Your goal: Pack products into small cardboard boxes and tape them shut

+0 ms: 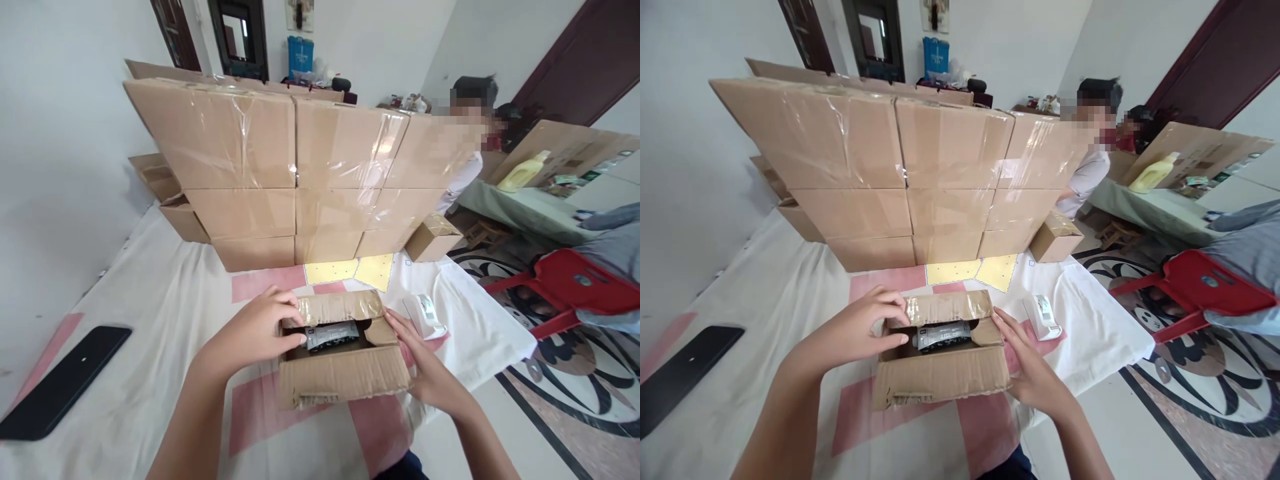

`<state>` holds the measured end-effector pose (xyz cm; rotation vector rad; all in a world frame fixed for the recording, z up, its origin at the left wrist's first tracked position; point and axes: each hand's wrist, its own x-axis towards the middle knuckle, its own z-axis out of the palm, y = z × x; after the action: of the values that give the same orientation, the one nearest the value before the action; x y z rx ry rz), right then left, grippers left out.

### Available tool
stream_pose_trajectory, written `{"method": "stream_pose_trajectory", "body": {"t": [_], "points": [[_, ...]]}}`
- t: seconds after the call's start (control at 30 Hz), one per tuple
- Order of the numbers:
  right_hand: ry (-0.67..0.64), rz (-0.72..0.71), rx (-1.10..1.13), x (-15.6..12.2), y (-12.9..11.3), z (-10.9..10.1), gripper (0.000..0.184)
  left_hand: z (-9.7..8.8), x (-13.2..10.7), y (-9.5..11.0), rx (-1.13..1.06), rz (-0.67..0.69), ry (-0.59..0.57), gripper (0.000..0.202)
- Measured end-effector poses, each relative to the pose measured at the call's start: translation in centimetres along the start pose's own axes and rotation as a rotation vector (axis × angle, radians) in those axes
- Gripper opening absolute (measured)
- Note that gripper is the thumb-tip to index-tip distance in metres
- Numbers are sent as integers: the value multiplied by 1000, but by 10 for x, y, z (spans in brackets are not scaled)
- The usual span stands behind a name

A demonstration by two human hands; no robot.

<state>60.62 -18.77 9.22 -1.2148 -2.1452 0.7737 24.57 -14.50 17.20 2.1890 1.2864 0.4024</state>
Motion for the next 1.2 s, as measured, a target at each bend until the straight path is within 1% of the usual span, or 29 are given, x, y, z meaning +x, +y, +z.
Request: {"method": "stream_pose_trajectory", "body": {"t": [0.03, 0.07, 0.13, 0.2, 0.27, 0.3, 0.37, 0.47, 0.53, 0.6, 0.67, 0.73, 0.77, 0.8, 0.83, 0.87, 0.9, 0.93, 0.97, 1.0, 1.03, 1.07, 1.1, 1.17, 1.2], "points": [[46, -13, 33, 1, -2, 7, 86, 1, 1, -1, 1, -2, -1, 11], [112, -24, 68, 3, -6, 14, 84, 2, 1, -1, 2, -4, 8, 15], [271, 10, 170, 13, -13, 26, 74, 2, -1, -3, -19, -9, 52, 23], [418, 135, 316, 25, -18, 37, 71, 0, -5, -2, -89, 22, 108, 35], [520, 262, 477, 38, -21, 47, 73, 0, -9, 5, -142, 108, 150, 42], [546, 295, 545, 44, -21, 51, 75, 2, -9, 11, -131, 150, 150, 44], [571, 305, 626, 52, -22, 57, 74, 12, -7, 26, -28, 199, 105, 52], [574, 252, 662, 50, -21, 57, 71, 41, 2, 42, 173, 239, -8, 72], [596, 218, 669, 38, -13, 47, 60, 60, 7, 42, 282, 267, -37, 75], [701, 247, 597, 18, 5, 30, 43, 71, 10, 32, 391, 286, -16, 69], [836, 365, 452, -6, 32, 7, 33, 72, 10, 23, 494, 338, 33, 64], [899, 493, 381, -28, 62, -18, 30, 67, 8, 25, 562, 401, 102, 65], [909, 533, 406, -36, 76, -29, 30, 65, 6, 32, 568, 436, 132, 67], [917, 554, 463, -41, 88, -40, 30, 65, 4, 44, 550, 488, 153, 70], [925, 559, 533, -43, 98, -49, 30, 68, 3, 60, 502, 560, 166, 71], [932, 553, 600, -42, 105, -58, 29, 75, 5, 78, 422, 648, 175, 69], [928, 545, 651, -39, 110, -66, 29, 87, 9, 97, 321, 754, 174, 65], [906, 541, 684, -34, 113, -73, 29, 103, 17, 115, 204, 837, 177, 58], [859, 546, 702, -28, 114, -79, 29, 122, 29, 130, 96, 878, 175, 52], [798, 559, 711, -23, 114, -85, 29, 144, 45, 141, 36, 868, 127, 51], [733, 577, 715, -17, 113, -90, 29, 166, 64, 148, 18, 790, 111, 50], [678, 594, 716, -13, 111, -94, 30, 189, 84, 151, 27, 695, 138, 53], [634, 604, 717, -9, 110, -98, 32, 211, 106, 149, 47, 586, 149, 62], [578, 600, 729, -5, 107, -104, 35, 248, 146, 139, 37, 405, 215, 90], [554, 594, 738, -4, 106, -106, 37, 262, 162, 132, 29, 325, 243, 102]]}}
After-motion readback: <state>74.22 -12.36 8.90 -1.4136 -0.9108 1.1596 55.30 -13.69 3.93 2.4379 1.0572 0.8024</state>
